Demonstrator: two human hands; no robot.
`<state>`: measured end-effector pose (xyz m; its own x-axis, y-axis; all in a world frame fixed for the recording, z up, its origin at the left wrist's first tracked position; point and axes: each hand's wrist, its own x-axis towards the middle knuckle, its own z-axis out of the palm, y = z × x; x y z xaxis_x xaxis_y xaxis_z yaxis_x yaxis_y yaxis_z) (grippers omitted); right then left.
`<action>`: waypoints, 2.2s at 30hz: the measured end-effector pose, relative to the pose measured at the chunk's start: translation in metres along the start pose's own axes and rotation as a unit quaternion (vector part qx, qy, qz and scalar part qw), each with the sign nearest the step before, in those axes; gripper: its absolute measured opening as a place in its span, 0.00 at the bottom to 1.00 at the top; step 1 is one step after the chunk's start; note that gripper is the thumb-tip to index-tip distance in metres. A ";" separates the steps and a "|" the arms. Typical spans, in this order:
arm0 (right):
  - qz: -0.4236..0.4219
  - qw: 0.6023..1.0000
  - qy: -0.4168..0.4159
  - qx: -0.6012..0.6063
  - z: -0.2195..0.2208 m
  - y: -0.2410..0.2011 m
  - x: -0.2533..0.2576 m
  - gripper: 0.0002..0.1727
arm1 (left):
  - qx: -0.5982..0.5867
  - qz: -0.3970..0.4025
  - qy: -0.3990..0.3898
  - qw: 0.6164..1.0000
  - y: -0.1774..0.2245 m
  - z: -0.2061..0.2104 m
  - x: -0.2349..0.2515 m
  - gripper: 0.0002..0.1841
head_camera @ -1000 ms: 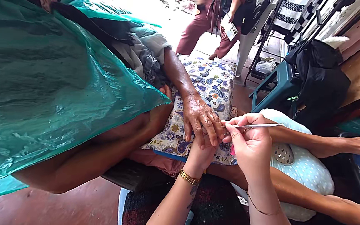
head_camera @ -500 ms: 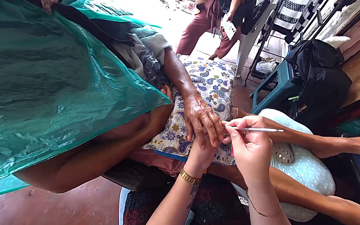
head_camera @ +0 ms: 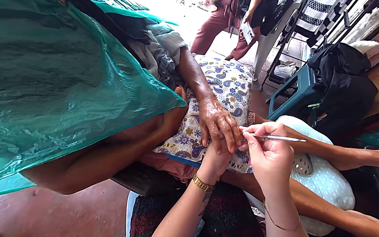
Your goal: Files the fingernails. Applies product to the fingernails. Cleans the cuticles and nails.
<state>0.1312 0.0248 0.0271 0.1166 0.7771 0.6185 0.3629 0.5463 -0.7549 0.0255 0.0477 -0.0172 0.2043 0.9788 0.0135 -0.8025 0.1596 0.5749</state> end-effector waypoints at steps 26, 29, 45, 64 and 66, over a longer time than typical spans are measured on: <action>-0.007 0.998 -0.046 -0.041 -0.008 -0.004 0.006 0.07 | -0.006 -0.005 0.007 1.000 0.000 0.000 0.000 0.14; -0.025 0.997 -0.030 -0.060 -0.005 -0.001 0.004 0.06 | -0.003 -0.002 0.009 1.000 0.000 0.001 0.000 0.14; -0.085 0.986 -0.086 -0.114 -0.012 0.001 0.011 0.03 | 0.010 0.006 0.000 1.000 -0.001 -0.001 0.000 0.15; -0.084 0.991 -0.080 -0.069 -0.016 0.009 0.011 0.04 | 0.007 0.014 -0.007 1.000 -0.003 -0.001 0.000 0.13; -0.085 0.990 -0.085 -0.070 -0.016 0.009 0.010 0.03 | 0.013 0.013 -0.004 1.000 -0.002 0.000 0.000 0.14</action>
<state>0.1502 0.0325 0.0293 -0.1101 0.7251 0.6798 0.4904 0.6345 -0.5974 0.0266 0.0475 -0.0185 0.1881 0.9815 0.0351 -0.7933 0.1308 0.5947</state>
